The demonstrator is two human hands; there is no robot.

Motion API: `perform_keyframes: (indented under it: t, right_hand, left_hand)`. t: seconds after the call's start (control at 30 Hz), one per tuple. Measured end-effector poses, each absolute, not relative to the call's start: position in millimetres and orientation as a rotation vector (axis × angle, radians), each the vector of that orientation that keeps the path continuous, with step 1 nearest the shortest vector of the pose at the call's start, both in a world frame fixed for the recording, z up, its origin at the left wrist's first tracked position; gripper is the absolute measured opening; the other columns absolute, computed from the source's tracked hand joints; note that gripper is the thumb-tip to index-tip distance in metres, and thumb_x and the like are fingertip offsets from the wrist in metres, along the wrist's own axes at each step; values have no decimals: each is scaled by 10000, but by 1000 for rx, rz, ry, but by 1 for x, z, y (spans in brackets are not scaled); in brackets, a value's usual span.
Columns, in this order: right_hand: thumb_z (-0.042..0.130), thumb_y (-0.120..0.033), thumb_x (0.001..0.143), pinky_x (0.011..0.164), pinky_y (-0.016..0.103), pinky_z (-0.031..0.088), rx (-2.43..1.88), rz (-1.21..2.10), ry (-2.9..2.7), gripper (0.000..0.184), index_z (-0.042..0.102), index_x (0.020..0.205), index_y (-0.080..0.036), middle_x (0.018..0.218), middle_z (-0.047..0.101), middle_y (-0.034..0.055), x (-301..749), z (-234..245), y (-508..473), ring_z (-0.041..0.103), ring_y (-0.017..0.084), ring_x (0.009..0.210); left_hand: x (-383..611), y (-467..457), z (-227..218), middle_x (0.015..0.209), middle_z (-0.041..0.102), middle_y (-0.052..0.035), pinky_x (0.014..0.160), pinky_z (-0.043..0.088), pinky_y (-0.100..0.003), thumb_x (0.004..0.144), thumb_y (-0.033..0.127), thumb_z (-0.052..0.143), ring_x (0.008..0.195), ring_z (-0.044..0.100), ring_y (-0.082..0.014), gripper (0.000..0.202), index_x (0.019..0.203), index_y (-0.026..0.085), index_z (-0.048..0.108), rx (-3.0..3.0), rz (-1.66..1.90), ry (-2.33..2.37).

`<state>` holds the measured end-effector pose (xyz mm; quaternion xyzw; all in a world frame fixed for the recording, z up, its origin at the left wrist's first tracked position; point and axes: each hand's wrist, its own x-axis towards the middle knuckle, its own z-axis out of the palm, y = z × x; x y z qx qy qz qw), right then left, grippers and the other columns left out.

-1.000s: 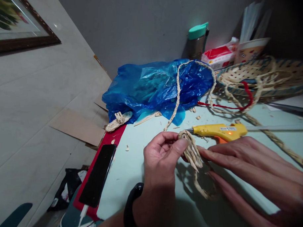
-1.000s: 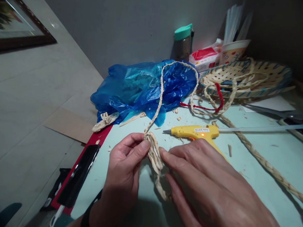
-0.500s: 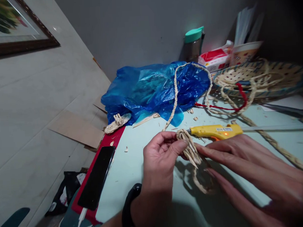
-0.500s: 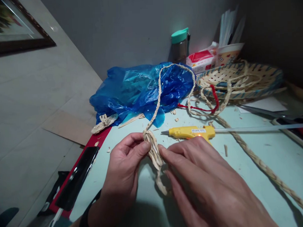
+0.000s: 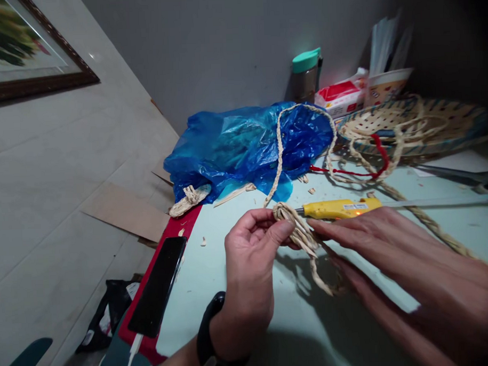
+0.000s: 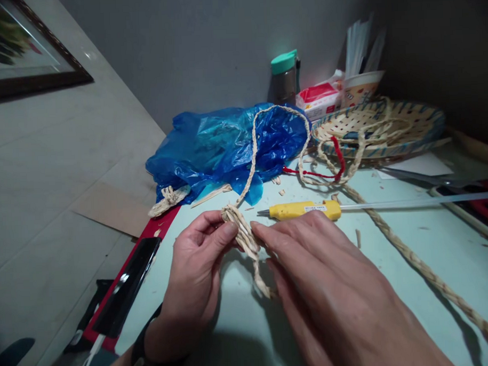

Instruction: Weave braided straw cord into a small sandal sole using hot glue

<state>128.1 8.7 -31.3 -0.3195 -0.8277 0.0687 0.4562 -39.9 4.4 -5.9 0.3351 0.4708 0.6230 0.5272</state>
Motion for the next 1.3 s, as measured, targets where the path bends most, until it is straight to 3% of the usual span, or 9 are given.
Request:
perform_keyframes:
  t: [0.1, 0.27, 0.33, 0.43, 0.63, 0.9, 1.1, 1.3]
  right_hand:
    - [580, -76, 898, 1067, 352, 407, -799, 208, -2111, 549, 503, 1419, -231, 1281, 619, 21, 130, -36, 7, 589, 219, 1151]
    - [542, -327, 998, 890, 336, 510, -936, 197, -2003, 457, 463, 1447, -300, 1205, 667, -30, 126, -48, 7, 637, 213, 1057]
    - [532, -356, 1003, 851, 352, 521, -959, 233, -1987, 428, 480, 1425, -316, 1207, 666, -28, 124, -50, 5, 642, 225, 1054]
    - [529, -299, 997, 870, 385, 516, -984, 249, -2017, 448, 460, 1439, -308, 1210, 661, -1, 124, -47, 2, 630, 252, 1069]
    - [513, -207, 972, 678, 311, 557, -982, 209, -2044, 410, 492, 1373, -288, 1114, 660, 39, 123, -39, 1, 644, 236, 943]
    - [526, -164, 953, 670, 331, 558, -991, 224, -2072, 470, 455, 1392, -317, 1154, 644, 46, 126, -41, 0, 637, 265, 980]
    - [591, -231, 968, 995, 391, 447, -931, 183, -2056, 483, 450, 1429, -264, 1198, 653, 13, 127, -42, 2, 586, 274, 1108]
    - [541, -286, 1018, 806, 314, 487, -778, -16, -2132, 412, 449, 1412, -210, 1058, 638, 34, 129, -47, 17, 597, 216, 881]
  left_hand:
    - [-40, 5, -6, 740, 680, 1, 644, 520, -184, 834, 198, 775, 648, 621, -74, 162, 888, 114, 648, 796, 1505, 1132]
    - [-41, 5, -7, 741, 695, -2, 630, 522, -183, 795, 208, 813, 649, 631, -79, 194, 874, 123, 657, 743, 1513, 1145]
    - [-41, 5, -8, 735, 692, -2, 634, 520, -179, 797, 207, 811, 651, 628, -77, 184, 868, 123, 664, 748, 1520, 1151]
    - [-41, 5, -8, 739, 688, -3, 637, 520, -177, 797, 213, 811, 654, 623, -76, 185, 869, 123, 667, 748, 1521, 1159]
    - [-42, 5, -9, 747, 686, -4, 645, 521, -184, 780, 217, 821, 666, 618, -84, 194, 879, 137, 674, 770, 1535, 1184]
    - [-39, 4, -8, 725, 680, -2, 631, 514, -204, 751, 185, 819, 647, 609, -98, 162, 840, 153, 687, 804, 1560, 1235]
    - [-35, 3, -5, 719, 675, 2, 630, 504, -198, 745, 182, 814, 649, 600, -95, 171, 840, 150, 675, 818, 1552, 1240]
    - [-31, -1, -6, 686, 609, 31, 613, 470, -199, 746, 181, 789, 626, 554, -91, 149, 809, 170, 655, 895, 1551, 1339]
